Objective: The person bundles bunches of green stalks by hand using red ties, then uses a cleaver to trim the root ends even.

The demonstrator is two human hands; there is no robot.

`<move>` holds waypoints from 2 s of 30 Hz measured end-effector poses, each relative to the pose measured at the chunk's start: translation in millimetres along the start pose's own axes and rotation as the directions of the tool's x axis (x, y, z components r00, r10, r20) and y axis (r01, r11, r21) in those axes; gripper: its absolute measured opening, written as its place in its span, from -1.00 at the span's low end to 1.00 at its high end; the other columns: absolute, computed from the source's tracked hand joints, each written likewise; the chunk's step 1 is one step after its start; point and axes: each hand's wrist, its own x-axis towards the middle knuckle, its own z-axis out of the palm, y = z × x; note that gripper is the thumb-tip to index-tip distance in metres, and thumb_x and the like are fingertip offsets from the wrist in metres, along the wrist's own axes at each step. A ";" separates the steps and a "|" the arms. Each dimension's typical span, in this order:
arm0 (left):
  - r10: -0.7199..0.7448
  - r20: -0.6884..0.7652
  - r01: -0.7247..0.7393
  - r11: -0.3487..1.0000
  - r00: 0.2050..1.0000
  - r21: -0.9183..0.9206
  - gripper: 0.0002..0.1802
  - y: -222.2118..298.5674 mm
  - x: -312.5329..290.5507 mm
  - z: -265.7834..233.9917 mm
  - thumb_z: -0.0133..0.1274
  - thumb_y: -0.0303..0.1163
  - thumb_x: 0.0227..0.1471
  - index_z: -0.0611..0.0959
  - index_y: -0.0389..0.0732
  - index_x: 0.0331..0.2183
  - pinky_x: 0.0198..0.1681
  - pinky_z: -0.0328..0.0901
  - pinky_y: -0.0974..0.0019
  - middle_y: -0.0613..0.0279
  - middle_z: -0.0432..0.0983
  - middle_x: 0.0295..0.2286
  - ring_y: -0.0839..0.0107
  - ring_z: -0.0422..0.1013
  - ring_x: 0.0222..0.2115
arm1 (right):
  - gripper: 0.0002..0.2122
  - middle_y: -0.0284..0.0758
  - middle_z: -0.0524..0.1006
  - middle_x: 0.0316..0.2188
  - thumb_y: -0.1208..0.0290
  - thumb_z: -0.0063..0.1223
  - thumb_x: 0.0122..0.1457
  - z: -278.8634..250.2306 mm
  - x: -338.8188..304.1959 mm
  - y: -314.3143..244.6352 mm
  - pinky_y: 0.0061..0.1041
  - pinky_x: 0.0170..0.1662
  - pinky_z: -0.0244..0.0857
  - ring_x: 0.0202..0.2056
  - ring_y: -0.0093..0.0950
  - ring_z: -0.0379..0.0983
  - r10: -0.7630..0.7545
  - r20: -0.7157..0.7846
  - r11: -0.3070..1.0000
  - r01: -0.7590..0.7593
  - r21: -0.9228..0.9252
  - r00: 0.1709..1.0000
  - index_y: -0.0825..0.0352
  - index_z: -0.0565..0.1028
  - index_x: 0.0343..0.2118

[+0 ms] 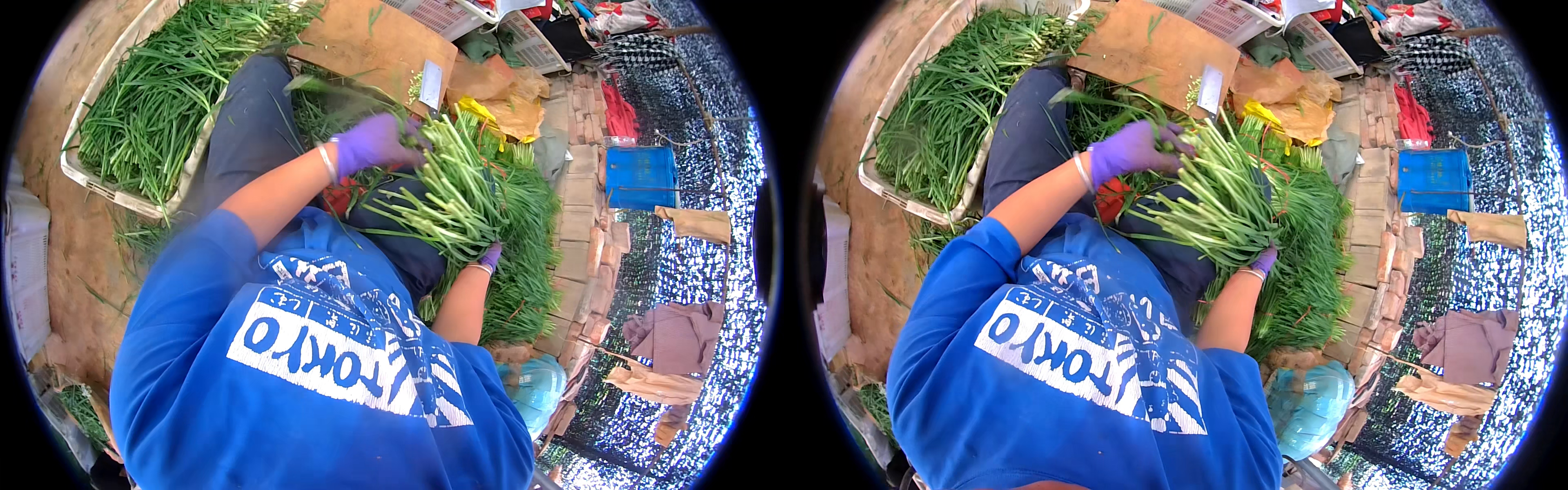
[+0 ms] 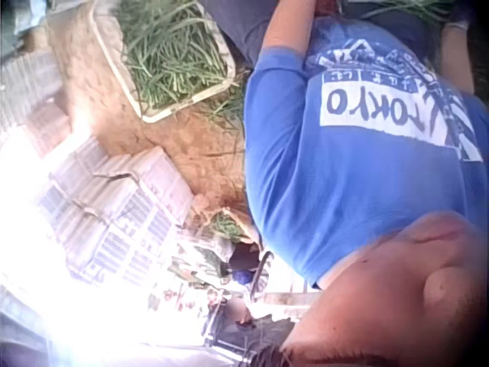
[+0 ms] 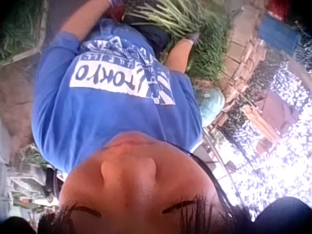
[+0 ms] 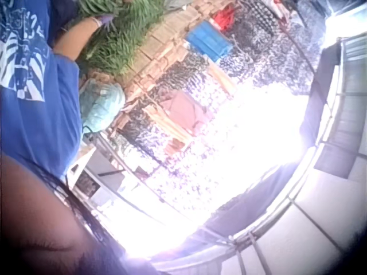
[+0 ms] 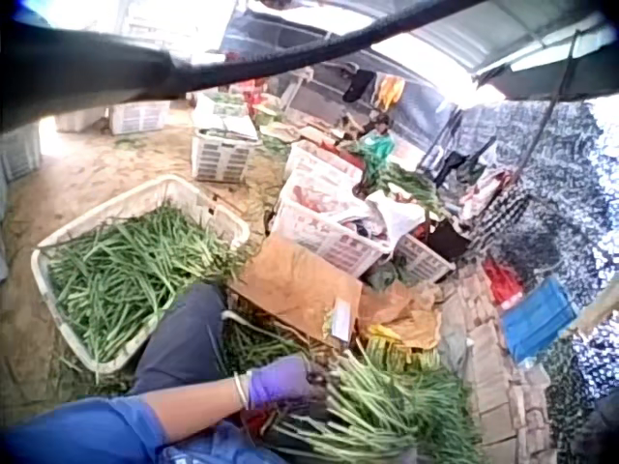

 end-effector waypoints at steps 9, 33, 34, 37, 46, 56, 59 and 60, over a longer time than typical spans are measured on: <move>-0.151 0.210 0.113 0.977 0.966 0.183 -0.67 -23.5 13.6 51.4 0.17 -0.13 -0.13 0.72 -0.09 -0.31 -0.15 0.41 0.15 0.05 0.62 -0.34 0.05 0.53 -0.27 | -0.51 -0.05 0.48 0.03 0.17 -0.34 0.24 -7.9 -3.1 6.3 -0.03 0.09 0.33 -0.02 -0.05 0.46 0.000 0.044 0.995 -0.004 0.098 0.999 0.40 0.41 0.09; 0.101 0.227 -0.190 0.888 0.969 0.418 -0.71 -41.5 -14.1 18.5 0.21 -0.22 -0.19 0.67 -0.23 -0.44 -0.32 0.39 0.06 -0.02 0.55 -0.50 0.01 0.49 -0.47 | -0.60 -0.10 0.57 -0.14 0.19 -0.13 0.23 -10.0 -9.7 7.4 -0.14 -0.04 0.44 -0.15 -0.16 0.53 -0.140 0.143 0.960 0.098 0.263 0.980 0.42 0.50 -0.06; 0.008 0.269 -0.168 0.797 0.963 0.581 -0.74 -40.2 -14.4 18.3 0.20 -0.20 -0.19 0.68 -0.21 -0.50 -0.32 0.39 0.04 -0.02 0.54 -0.52 0.02 0.49 -0.48 | -0.60 -0.10 0.57 -0.16 0.19 -0.11 0.23 -5.2 -13.2 4.6 -0.15 -0.05 0.44 -0.16 -0.17 0.53 -0.169 0.144 0.963 0.131 0.237 0.975 0.43 0.50 -0.06; -0.175 0.372 -0.210 0.578 0.912 0.788 -0.81 -35.7 -18.2 -8.8 0.08 -0.25 -0.15 0.64 -0.16 -0.51 -0.36 0.36 0.02 0.03 0.53 -0.55 0.00 0.49 -0.47 | -0.64 -0.15 0.59 -0.18 0.22 -0.04 0.20 13.8 -30.0 -12.9 -0.24 -0.05 0.42 -0.19 -0.24 0.54 -0.188 0.146 0.967 0.157 0.200 0.971 0.41 0.52 -0.10; -0.494 0.330 -0.126 0.400 0.805 0.908 -0.36 52.5 -13.1 -109.3 0.17 -0.05 -0.10 0.55 -0.05 0.05 -0.03 0.31 0.07 -0.01 0.57 -0.18 0.08 0.47 -0.13 | -0.85 -0.23 0.58 -0.24 0.36 0.10 0.12 112.9 -75.8 -97.4 -0.21 -0.06 0.42 -0.24 -0.32 0.54 -0.359 0.259 0.925 0.304 0.229 0.897 0.32 0.50 -0.32; 0.322 0.417 -0.519 0.650 0.850 0.556 -0.79 66.9 40.8 -38.9 0.12 -0.19 0.05 0.69 -0.02 -0.28 0.21 0.12 -0.06 0.24 0.58 -0.50 0.27 0.53 -0.34 | -0.75 -0.37 0.44 -0.42 0.44 0.11 0.06 152.2 -71.7 -113.3 -0.20 -0.06 0.33 -0.36 -0.39 0.43 -0.399 0.620 0.916 0.258 0.308 0.676 0.29 0.46 -0.16; 0.358 0.433 -0.558 0.611 0.828 0.561 -0.71 46.7 8.9 -68.0 0.12 -0.21 0.05 0.68 0.00 -0.15 0.22 0.11 -0.05 0.30 0.59 -0.45 0.30 0.51 -0.27 | -0.65 -0.41 0.44 -0.43 0.42 0.10 0.08 145.5 -69.5 -121.8 -0.19 -0.07 0.32 -0.34 -0.45 0.42 -0.438 0.607 0.898 0.306 0.315 0.662 0.31 0.42 -0.05; 0.314 0.421 -0.523 0.581 0.851 0.623 -0.68 43.0 -2.0 -86.7 0.12 -0.22 0.04 0.67 0.02 -0.12 0.22 0.11 -0.05 0.30 0.60 -0.43 0.30 0.50 -0.23 | -0.65 -0.41 0.44 -0.43 0.41 0.10 0.08 146.4 -71.0 -129.6 -0.20 -0.06 0.32 -0.35 -0.45 0.42 -0.449 0.608 0.892 0.296 0.341 0.655 0.32 0.42 -0.04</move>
